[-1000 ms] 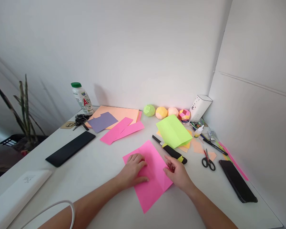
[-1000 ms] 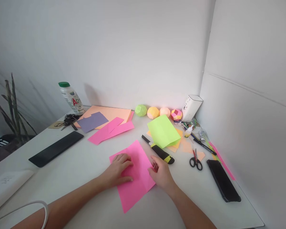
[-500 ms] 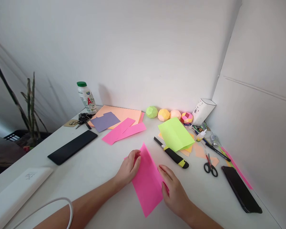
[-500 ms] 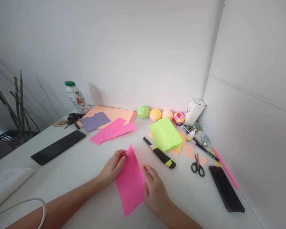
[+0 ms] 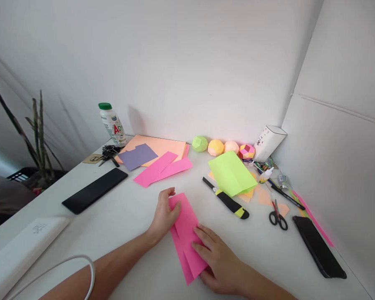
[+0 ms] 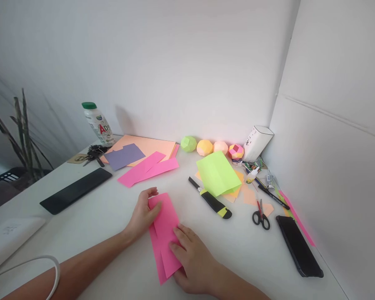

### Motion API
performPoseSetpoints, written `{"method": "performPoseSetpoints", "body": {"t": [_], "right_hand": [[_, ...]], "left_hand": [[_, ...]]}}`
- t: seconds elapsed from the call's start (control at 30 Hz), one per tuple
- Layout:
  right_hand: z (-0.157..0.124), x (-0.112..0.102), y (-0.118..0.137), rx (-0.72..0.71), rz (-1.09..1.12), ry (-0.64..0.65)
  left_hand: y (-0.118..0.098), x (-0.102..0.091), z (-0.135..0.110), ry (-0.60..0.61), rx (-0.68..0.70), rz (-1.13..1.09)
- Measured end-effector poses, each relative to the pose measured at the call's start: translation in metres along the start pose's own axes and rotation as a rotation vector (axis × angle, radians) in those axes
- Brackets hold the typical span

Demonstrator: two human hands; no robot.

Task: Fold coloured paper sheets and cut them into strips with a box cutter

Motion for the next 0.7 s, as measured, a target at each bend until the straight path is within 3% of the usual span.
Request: {"method": "performPoseSetpoints", "body": {"t": [0.1,0.17,0.23,0.4,0.7], "right_hand": [[0.000,0.001,-0.002,-0.007,-0.003,-0.024],[-0.001,0.000,-0.002,-0.011,-0.002,-0.036],[-0.001,0.000,-0.002,-0.011,0.000,-0.035],[-0.001,0.000,-0.003,-0.018,0.014,-0.032],[0.015,0.000,-0.019,0.035,-0.055,-0.105]], "left_hand": [[-0.020,0.002,-0.008,-0.073,0.341,0.197],[-0.029,0.012,-0.019,-0.029,0.537,0.317],[-0.029,0.027,-0.029,0.065,0.638,0.432],[-0.016,0.050,-0.036,0.170,0.615,0.634],[-0.018,0.051,-0.031,0.193,0.578,0.724]]}}
Point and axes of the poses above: each hand's wrist, its own z-axis towards the middle knuckle, its own x-axis out of the palm, y = z × x, the point moved 7 cm from there along z, towards the middle knuckle, and after that the axes turned 12 degrees about -x, right-handed, at the moved point
